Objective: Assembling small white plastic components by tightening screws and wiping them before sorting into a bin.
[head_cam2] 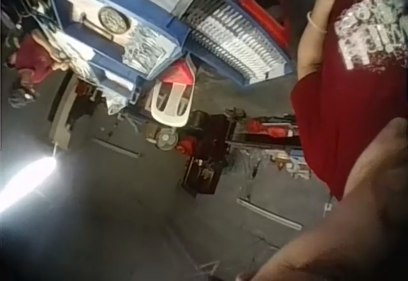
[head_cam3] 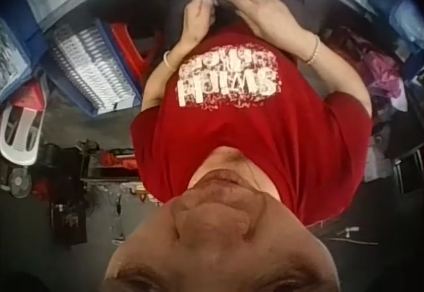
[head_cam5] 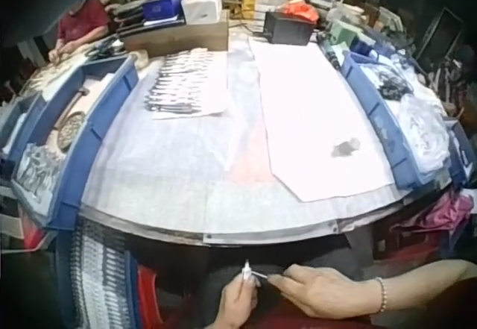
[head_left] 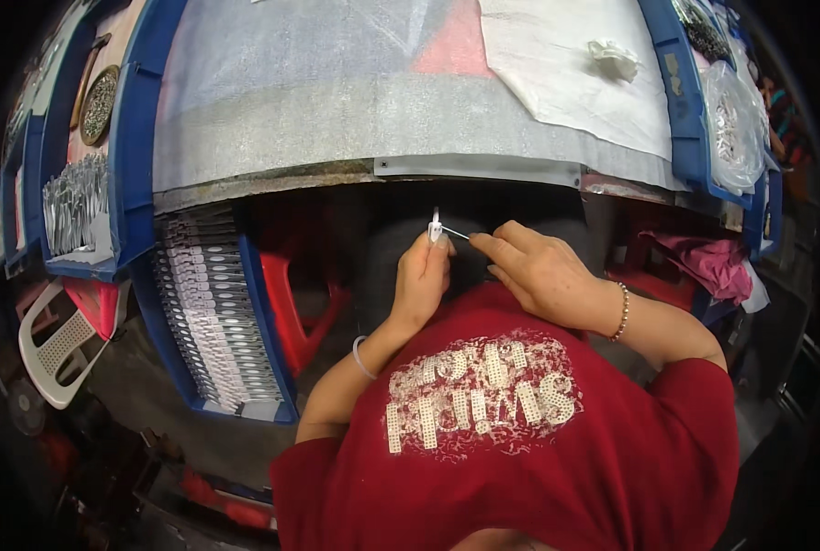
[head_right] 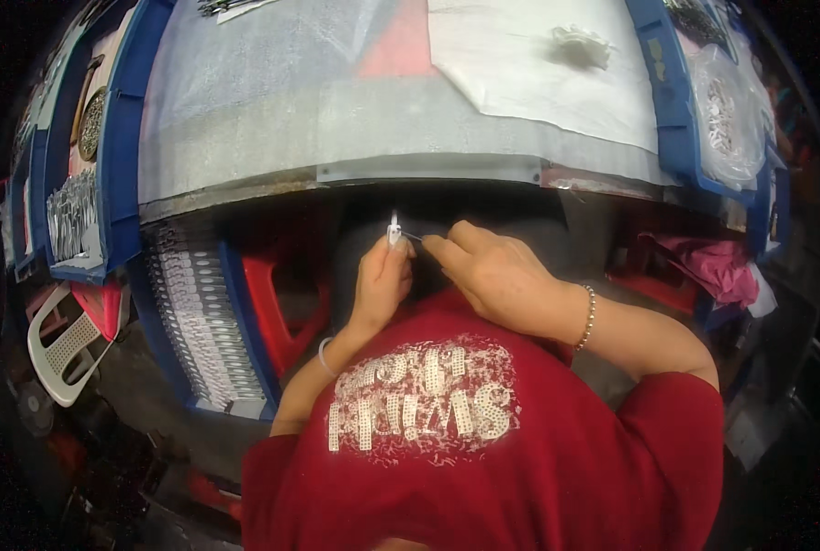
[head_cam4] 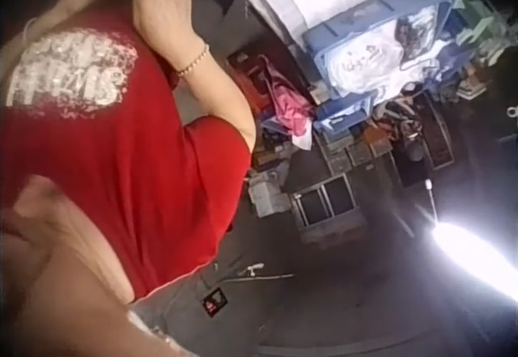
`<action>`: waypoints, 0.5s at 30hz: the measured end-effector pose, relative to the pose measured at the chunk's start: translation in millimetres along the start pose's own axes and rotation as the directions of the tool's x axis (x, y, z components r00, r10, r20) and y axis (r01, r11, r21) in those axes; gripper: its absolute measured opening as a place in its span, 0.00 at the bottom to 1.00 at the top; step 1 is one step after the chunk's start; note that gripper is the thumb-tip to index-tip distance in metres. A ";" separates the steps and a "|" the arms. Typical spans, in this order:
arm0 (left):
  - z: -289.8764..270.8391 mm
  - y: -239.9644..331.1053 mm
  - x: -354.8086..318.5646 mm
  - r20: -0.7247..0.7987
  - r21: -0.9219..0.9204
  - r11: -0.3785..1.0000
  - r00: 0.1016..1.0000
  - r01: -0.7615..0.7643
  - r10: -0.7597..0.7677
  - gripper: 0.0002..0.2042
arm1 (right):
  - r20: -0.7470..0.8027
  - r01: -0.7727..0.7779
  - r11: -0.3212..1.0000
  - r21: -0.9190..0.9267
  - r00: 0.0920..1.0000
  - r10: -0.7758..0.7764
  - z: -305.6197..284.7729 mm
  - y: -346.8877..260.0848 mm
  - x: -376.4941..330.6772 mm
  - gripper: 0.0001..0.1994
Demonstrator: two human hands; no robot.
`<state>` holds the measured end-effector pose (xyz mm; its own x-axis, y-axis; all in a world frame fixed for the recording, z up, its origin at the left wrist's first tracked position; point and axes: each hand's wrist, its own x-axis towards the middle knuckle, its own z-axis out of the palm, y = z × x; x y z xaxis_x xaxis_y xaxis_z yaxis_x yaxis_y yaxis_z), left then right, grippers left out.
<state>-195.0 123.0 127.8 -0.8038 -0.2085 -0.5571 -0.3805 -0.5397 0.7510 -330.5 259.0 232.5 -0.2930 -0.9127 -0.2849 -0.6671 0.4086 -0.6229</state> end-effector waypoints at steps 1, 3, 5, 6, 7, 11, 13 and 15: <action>0.1 1.1 -0.1 0.007 -0.017 1.000 1.000 0.006 -0.006 0.12 | -0.023 0.031 0.999 -0.011 0.999 -0.031 1.9 1.5 -0.2 0.21; -0.1 1.7 0.2 0.014 -0.026 0.999 1.000 0.025 -0.024 0.12 | -0.018 0.029 1.000 -0.011 0.999 -0.029 5.1 3.9 -1.3 0.21; -0.2 1.4 1.3 0.019 -0.036 0.998 0.999 0.043 -0.042 0.12 | -0.013 0.029 1.000 -0.011 1.000 -0.029 7.0 6.0 -1.1 0.21; 0.1 0.5 1.4 0.009 -0.004 1.000 1.000 0.029 -0.029 0.12 | -0.030 0.042 0.999 -0.018 0.999 -0.043 7.7 6.9 -1.1 0.21; 0.3 -0.6 1.6 -0.001 0.028 0.999 1.000 0.016 -0.016 0.12 | -0.048 0.056 0.998 -0.025 0.997 -0.057 8.0 7.8 -0.7 0.20; -0.7 -10.3 4.5 -0.030 0.150 0.987 0.998 -0.053 0.059 0.12 | -0.032 -0.105 0.948 0.300 0.992 0.120 4.9 14.3 8.6 0.16; -3.4 -19.5 7.3 -0.031 0.323 0.928 0.978 -0.186 0.207 0.11 | 0.193 -0.396 0.776 0.491 0.918 0.346 -7.4 17.8 23.4 0.15; -6.6 -24.0 8.4 -0.019 0.344 0.924 0.983 -0.167 0.185 0.11 | 0.185 -0.129 0.978 -0.165 0.970 0.159 -17.2 -0.5 28.0 0.18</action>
